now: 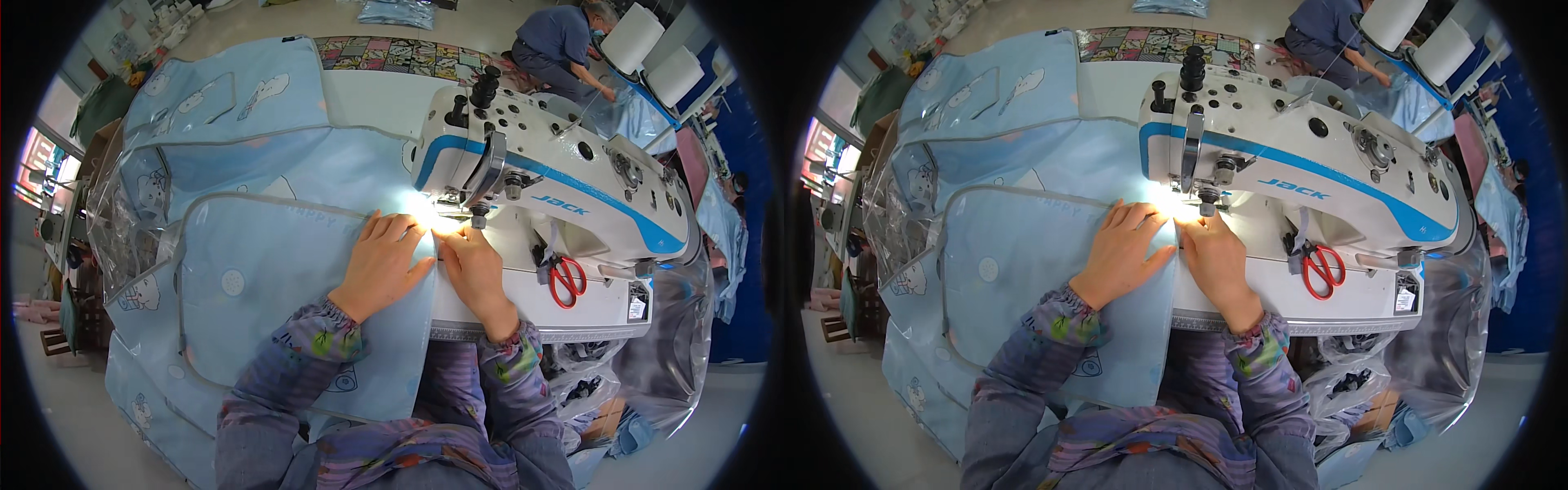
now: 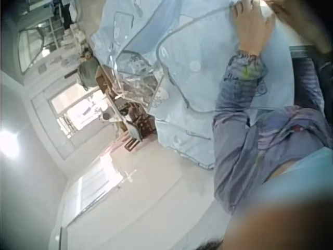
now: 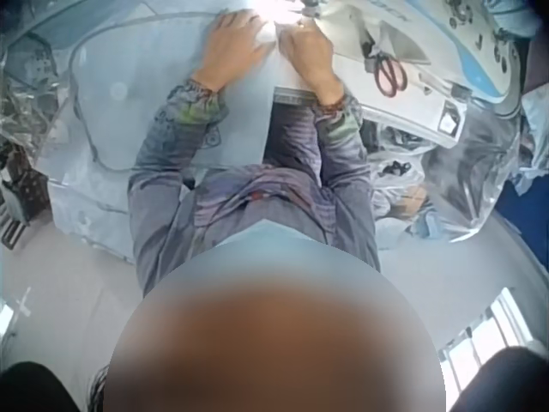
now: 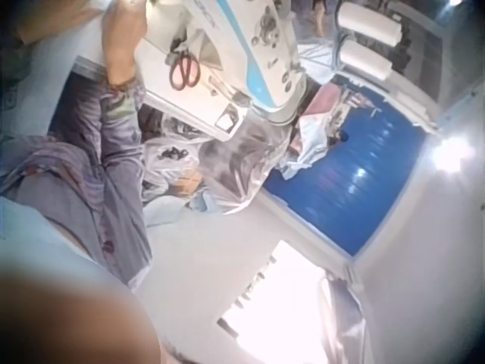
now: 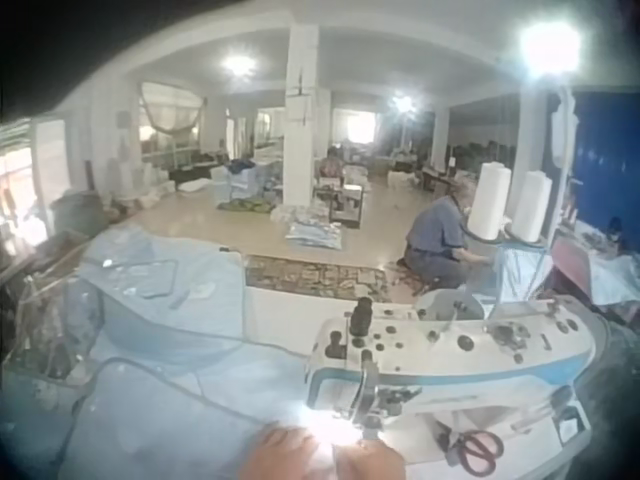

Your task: Sewing fabric panels together to assemble a large storage bag using an industrial sewing machine.

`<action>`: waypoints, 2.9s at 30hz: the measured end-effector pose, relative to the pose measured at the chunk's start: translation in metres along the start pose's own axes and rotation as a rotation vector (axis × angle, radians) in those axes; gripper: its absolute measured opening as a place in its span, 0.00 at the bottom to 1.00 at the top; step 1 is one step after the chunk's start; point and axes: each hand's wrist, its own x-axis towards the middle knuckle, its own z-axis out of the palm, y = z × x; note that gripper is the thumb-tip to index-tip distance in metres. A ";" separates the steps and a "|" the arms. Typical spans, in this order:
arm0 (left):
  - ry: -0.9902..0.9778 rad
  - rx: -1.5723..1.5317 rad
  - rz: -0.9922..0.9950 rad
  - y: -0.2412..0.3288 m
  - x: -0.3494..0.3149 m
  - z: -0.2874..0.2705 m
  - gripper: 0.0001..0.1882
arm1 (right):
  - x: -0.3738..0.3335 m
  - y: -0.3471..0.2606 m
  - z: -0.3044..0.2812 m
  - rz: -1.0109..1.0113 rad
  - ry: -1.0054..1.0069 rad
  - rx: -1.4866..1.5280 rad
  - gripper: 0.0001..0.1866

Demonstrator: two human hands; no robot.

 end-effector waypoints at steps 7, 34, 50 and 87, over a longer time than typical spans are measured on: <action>0.042 -0.003 0.004 -0.008 0.012 0.005 0.25 | 0.010 0.001 0.004 -0.014 0.025 -0.161 0.10; -0.022 0.019 0.038 0.005 0.012 -0.001 0.17 | -0.352 0.318 -0.086 0.875 0.663 -0.552 0.10; -0.334 -0.653 0.219 0.144 -0.024 -0.023 0.15 | -0.202 0.022 -0.132 0.263 -0.343 0.520 0.06; 0.126 0.001 0.126 -0.002 0.013 0.010 0.14 | 0.022 0.020 0.010 0.166 -0.128 -0.030 0.13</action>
